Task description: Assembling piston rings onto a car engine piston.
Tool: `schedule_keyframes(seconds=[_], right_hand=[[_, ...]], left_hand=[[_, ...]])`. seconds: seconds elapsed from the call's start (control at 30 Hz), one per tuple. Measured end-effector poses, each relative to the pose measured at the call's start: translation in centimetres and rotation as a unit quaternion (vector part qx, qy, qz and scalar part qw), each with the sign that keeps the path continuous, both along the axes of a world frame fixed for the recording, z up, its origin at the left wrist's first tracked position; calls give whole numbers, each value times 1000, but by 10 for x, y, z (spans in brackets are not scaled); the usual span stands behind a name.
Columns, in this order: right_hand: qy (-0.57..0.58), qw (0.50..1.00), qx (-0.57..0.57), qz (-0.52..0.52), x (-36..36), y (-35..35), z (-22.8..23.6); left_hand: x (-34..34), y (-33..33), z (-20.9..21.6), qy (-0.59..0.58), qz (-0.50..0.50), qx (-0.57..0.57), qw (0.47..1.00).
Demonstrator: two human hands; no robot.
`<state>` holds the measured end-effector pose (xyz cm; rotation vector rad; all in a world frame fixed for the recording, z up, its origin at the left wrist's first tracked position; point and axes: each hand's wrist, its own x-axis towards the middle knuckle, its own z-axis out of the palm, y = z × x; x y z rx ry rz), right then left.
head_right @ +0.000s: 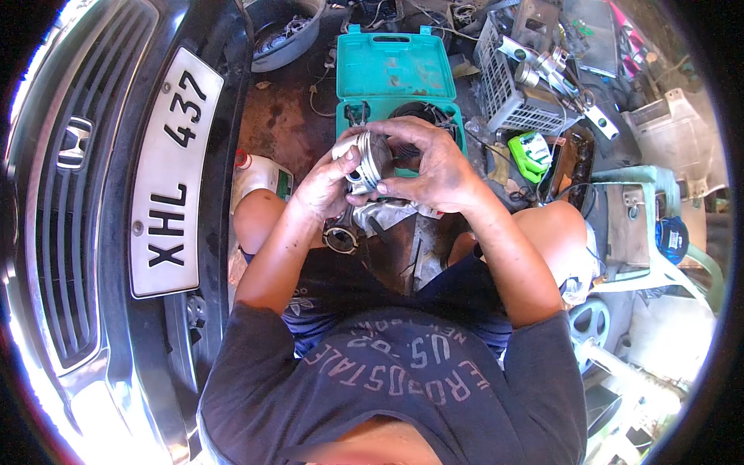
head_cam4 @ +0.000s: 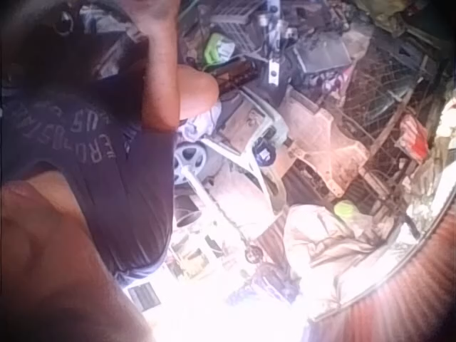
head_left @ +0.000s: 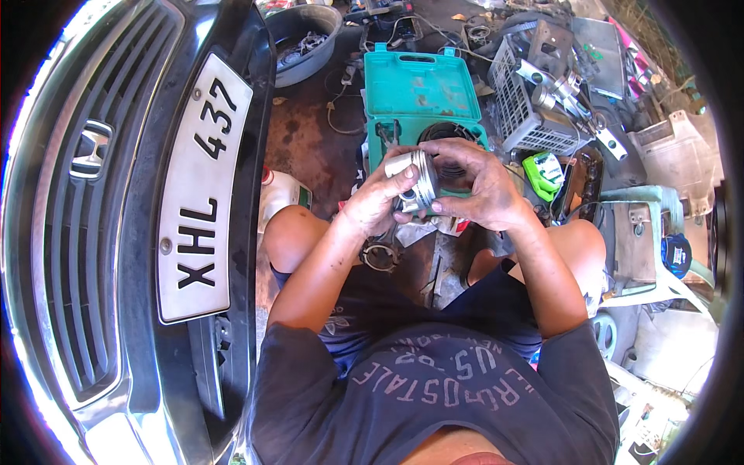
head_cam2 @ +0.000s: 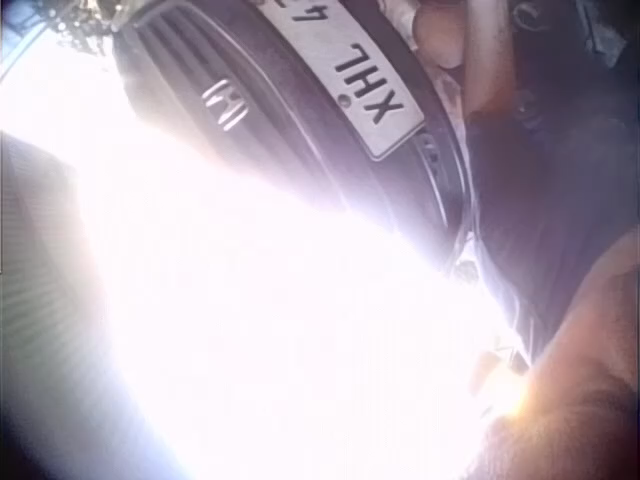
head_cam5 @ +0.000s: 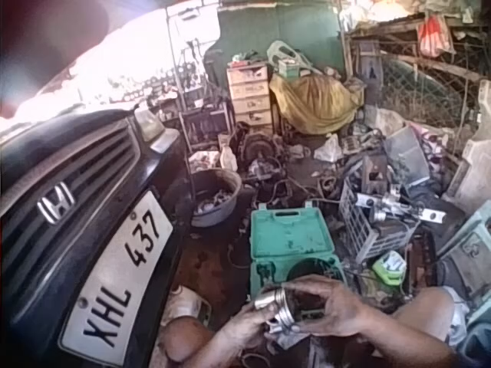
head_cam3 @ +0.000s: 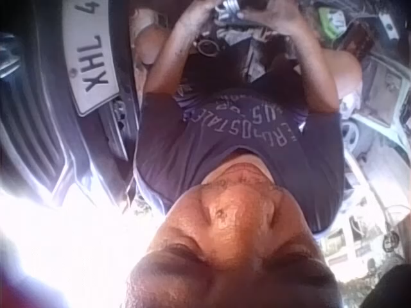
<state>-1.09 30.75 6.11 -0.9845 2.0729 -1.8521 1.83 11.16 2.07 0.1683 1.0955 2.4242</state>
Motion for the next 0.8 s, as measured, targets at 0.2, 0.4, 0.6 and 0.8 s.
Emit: schedule_keyframes(seconds=[0.2,0.4,0.6,0.8], right_hand=[[-8,1000,15,0,2,0,-2],[-54,998,-20,12,8,4,-2],[-59,998,20,28,11,9,4],[-15,999,37,13,13,5,10]], left_hand=[[0,-2,-4,18,-1,-11,1000],[1,0,-1,105,51,-80,990],[2,-1,1,120,23,-64,990],[2,-3,-2,101,22,-40,994]])
